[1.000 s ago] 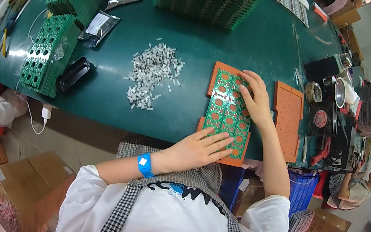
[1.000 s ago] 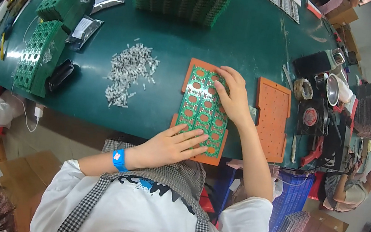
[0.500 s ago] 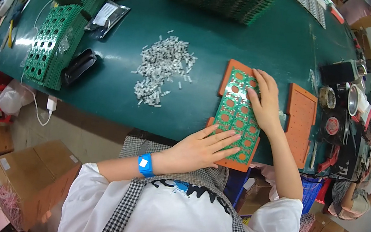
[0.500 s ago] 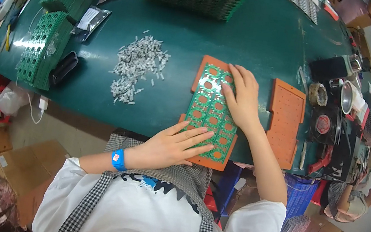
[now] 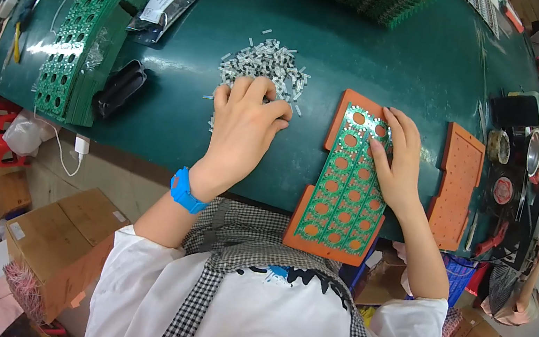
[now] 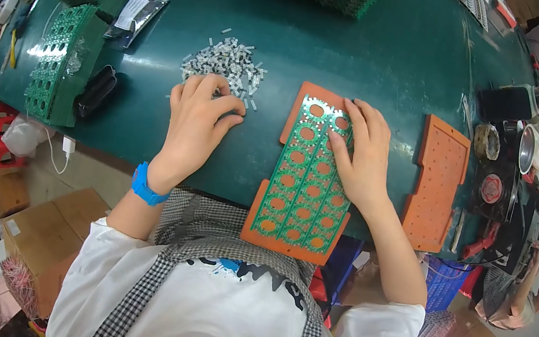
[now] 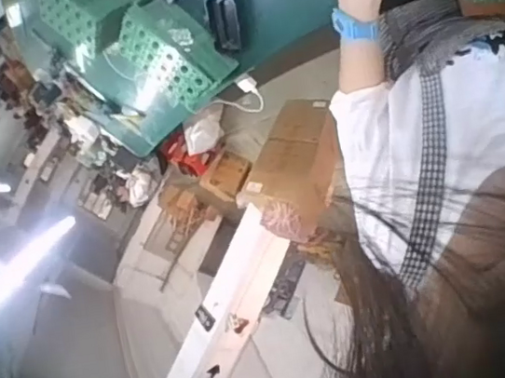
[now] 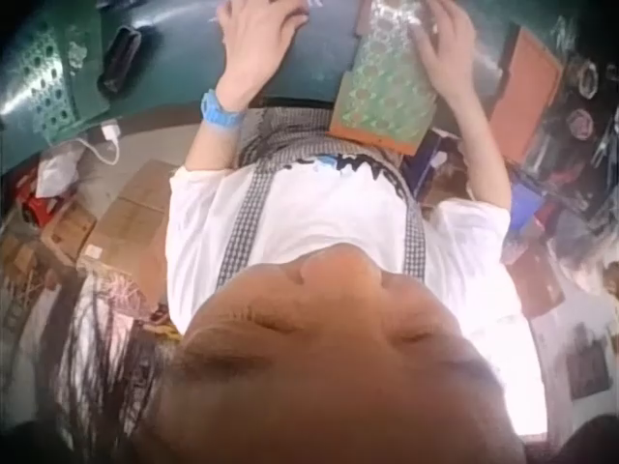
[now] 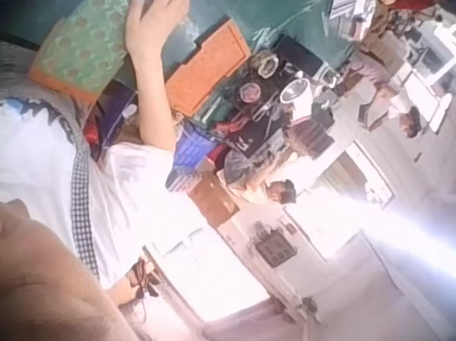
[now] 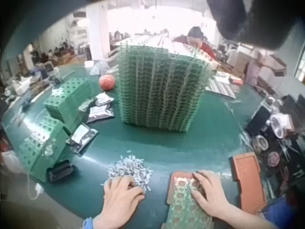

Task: The person inserts small plastic pins by hand into a circuit board, taking them from a component tray.

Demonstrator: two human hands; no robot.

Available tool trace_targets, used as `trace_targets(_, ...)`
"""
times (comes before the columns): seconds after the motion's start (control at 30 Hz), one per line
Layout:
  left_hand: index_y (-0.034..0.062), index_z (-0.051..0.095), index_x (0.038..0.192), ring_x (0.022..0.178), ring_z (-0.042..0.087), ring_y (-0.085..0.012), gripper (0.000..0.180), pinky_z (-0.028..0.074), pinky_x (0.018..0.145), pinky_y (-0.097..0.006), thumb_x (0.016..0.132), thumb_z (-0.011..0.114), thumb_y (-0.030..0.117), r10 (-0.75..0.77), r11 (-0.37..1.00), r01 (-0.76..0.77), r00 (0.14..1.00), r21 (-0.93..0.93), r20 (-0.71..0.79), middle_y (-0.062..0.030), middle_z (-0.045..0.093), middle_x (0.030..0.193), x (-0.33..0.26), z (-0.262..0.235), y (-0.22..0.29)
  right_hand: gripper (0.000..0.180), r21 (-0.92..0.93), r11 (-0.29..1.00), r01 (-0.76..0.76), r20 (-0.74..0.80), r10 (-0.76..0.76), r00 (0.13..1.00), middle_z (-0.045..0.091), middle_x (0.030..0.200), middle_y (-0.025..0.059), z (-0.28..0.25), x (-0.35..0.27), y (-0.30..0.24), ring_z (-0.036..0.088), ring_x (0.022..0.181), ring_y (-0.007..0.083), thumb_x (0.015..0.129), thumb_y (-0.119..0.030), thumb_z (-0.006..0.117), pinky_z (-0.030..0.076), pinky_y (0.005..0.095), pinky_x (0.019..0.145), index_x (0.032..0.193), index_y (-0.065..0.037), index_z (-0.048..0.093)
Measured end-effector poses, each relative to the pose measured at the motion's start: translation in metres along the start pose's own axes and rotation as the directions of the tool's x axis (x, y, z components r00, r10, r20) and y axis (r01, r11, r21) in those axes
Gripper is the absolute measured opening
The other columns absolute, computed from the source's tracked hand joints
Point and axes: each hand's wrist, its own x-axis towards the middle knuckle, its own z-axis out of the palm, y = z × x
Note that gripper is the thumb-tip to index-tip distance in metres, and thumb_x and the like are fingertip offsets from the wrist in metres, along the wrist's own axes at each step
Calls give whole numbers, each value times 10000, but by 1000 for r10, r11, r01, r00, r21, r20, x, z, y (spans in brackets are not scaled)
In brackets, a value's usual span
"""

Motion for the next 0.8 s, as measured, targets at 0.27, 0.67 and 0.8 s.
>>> trace_targets(0.27,23,612,911,705,618,-151,67,505,628,-282,857,644,0,-150,291,465,885,-836,440,-49,631,827,-7,-5,32,330,462,886,27,130,-98,987,635,1054,117,-14,-4,-66,646,891,230,747,-66,768,513,342,758,1057,-38,658)
trace_targets(0.67,0,514,1125,785,659,-174,275,537,672,-262,870,615,-25,159,-203,673,739,-711,654,-101,655,890,-14,5,23,35,571,821,11,362,-264,894,676,830,75,-15,22,-54,649,784,202,802,-24,685,502,313,705,814,-27,653)
trace_targets(0.8,76,609,1056,891,542,-287,376,436,753,-393,714,765,94,-107,994,104,985,-33,-138,-84,567,980,-13,-15,8,55,206,979,-8,134,-20,991,542,819,103,-11,51,-21,538,726,223,906,-42,563,442,314,670,884,8,555)
